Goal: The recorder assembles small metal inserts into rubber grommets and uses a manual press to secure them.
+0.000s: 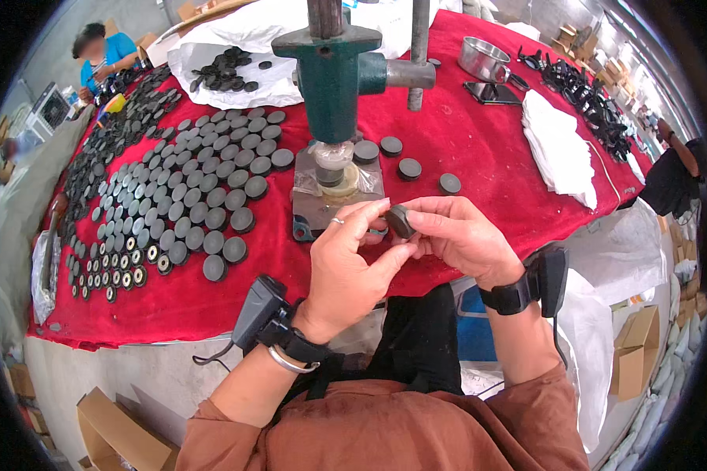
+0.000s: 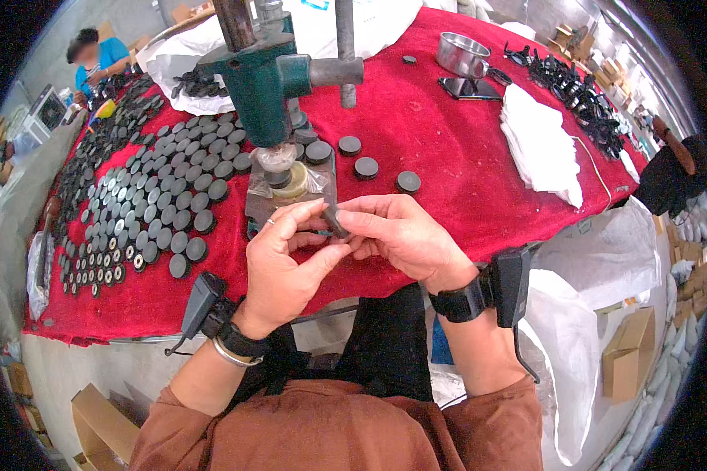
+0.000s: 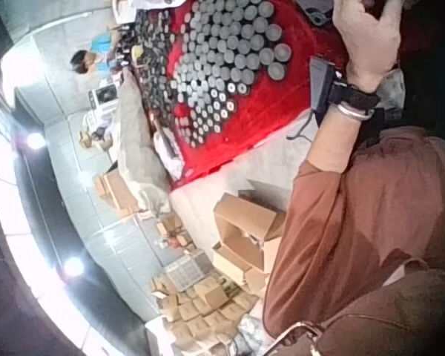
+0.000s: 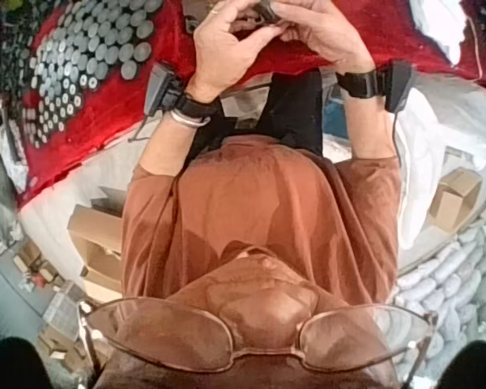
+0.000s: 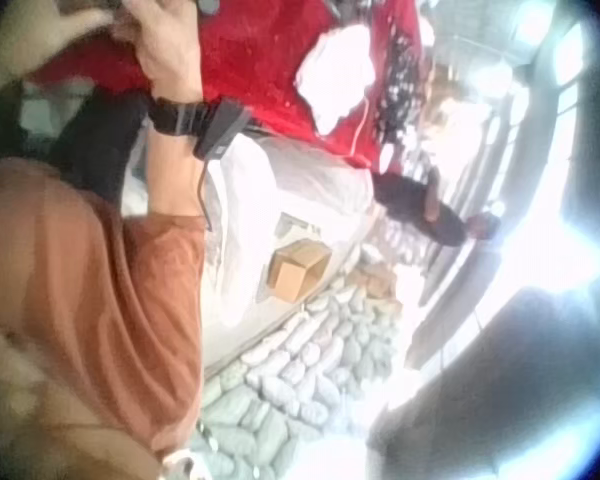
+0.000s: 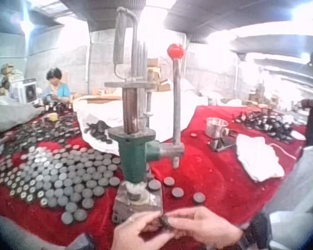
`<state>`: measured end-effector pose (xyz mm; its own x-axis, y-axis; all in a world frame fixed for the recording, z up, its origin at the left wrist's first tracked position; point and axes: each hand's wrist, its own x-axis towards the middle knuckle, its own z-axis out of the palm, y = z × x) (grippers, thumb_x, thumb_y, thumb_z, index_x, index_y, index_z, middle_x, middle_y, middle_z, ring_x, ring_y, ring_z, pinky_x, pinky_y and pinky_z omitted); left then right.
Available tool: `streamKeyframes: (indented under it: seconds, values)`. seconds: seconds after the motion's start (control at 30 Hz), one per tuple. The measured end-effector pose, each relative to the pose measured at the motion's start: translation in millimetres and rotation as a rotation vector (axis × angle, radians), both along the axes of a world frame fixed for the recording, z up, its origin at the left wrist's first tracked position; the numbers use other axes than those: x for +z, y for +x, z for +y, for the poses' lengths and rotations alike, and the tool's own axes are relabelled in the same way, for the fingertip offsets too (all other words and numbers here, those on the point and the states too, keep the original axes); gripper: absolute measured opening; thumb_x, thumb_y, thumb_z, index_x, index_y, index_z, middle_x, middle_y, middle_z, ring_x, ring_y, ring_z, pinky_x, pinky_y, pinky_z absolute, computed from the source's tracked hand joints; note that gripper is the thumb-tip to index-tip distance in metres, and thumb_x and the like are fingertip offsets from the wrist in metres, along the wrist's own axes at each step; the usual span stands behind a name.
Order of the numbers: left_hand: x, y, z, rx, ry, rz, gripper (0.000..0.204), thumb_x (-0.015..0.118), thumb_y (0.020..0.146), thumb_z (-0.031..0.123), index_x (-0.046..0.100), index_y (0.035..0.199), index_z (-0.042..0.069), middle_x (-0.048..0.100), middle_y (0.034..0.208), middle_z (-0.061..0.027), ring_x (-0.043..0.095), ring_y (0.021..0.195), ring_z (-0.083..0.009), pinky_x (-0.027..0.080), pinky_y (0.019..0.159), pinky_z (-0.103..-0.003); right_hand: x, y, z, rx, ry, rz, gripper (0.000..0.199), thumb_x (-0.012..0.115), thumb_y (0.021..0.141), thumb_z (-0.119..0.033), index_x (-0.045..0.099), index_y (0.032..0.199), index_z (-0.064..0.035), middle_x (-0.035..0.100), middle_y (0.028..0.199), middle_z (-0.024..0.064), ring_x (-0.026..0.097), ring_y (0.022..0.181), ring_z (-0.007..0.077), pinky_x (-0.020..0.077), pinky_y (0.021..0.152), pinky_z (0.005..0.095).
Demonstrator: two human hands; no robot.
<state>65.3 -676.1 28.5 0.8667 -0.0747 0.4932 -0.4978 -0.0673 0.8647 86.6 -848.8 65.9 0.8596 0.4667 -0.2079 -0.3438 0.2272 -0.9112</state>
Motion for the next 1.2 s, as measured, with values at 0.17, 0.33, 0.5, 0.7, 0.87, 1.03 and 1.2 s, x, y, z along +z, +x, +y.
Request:
streamKeyframes:
  seconds: [0.17,0.33,0.5,0.7,0.87,1.03,1.2]
  values:
    - [-2.0,-5.1,-1.3,0.046,0.050,-0.027,0.040,0.071,0.074,-0.005,0.057,0.111,-0.004,0.058,0.106,-0.0093,0.061,0.091,-0.0144,0.054,0.078,-0.027,-6.5,-8.7,2.2,-0.035,-0.039,-0.035,0.033,0.061,0.090,-0.024,0.060,0.112,-0.0004,0.065,0.090,0.0021,0.058,0.071,0.0050,0.0481,0.064,0.0197]
    - [1.3,-3.7,-1.9,-0.109,-0.312,0.278,0.031,0.068,0.079,-0.003,0.058,0.108,-0.003,0.063,0.100,-0.0087,0.062,0.089,-0.0138,0.054,0.079,-0.029,-2.1,-31.2,11.5,-0.362,-0.372,-0.372,0.030,0.061,0.088,-0.016,0.058,0.114,0.0014,0.065,0.094,0.0073,0.060,0.075,0.0138,0.0490,0.070,0.0265]
    - [5.6,-0.2,2.1,-0.330,-0.773,0.622,0.018,0.061,0.087,0.005,0.060,0.105,0.002,0.065,0.099,-0.0070,0.063,0.088,-0.0152,0.053,0.080,-0.031,4.7,-47.7,22.4,-0.659,-1.012,-1.458,0.049,0.061,0.069,0.000,0.059,0.117,-0.0078,0.049,0.128,0.0206,0.049,0.106,0.0347,0.0382,0.090,0.0407]
    - [10.0,0.7,6.6,-0.411,-0.874,0.546,0.014,0.056,0.091,0.013,0.060,0.102,0.004,0.067,0.097,-0.0100,0.065,0.091,-0.0202,0.050,0.088,-0.039,-39.4,-55.6,-19.5,-0.642,-1.628,-1.339,0.051,0.057,0.068,-0.005,0.061,0.116,-0.0233,0.039,0.138,0.0203,0.043,0.118,0.0346,0.0332,0.090,0.0454]
    - [6.9,-0.6,6.8,-0.436,-0.883,0.573,0.015,0.056,0.092,0.014,0.062,0.101,0.004,0.067,0.097,-0.0107,0.065,0.091,-0.0219,0.051,0.088,-0.039,-43.2,-62.4,-31.1,-0.674,-1.699,-1.296,0.053,0.057,0.068,-0.003,0.061,0.117,-0.0229,0.038,0.138,0.0216,0.043,0.118,0.0358,0.0337,0.090,0.0451]
    - [6.0,-2.6,4.2,-0.446,-0.884,0.589,0.015,0.055,0.092,0.014,0.063,0.100,0.004,0.067,0.099,-0.0119,0.065,0.092,-0.0232,0.051,0.088,-0.040,-22.4,-58.6,-7.1,-0.700,-1.460,-1.339,0.053,0.057,0.069,-0.004,0.060,0.119,-0.0211,0.040,0.137,0.0233,0.043,0.116,0.0350,0.0336,0.091,0.0414]
    - [1.4,-4.4,2.9,-0.500,-0.938,0.629,0.022,0.050,0.095,0.020,0.061,0.105,0.003,0.066,0.102,-0.0129,0.065,0.094,-0.0217,0.050,0.088,-0.040,-8.8,-52.4,13.2,-0.611,-1.403,-1.554,0.051,0.057,0.069,-0.008,0.060,0.118,-0.0244,0.039,0.138,0.0215,0.043,0.118,0.0324,0.0324,0.091,0.0419]
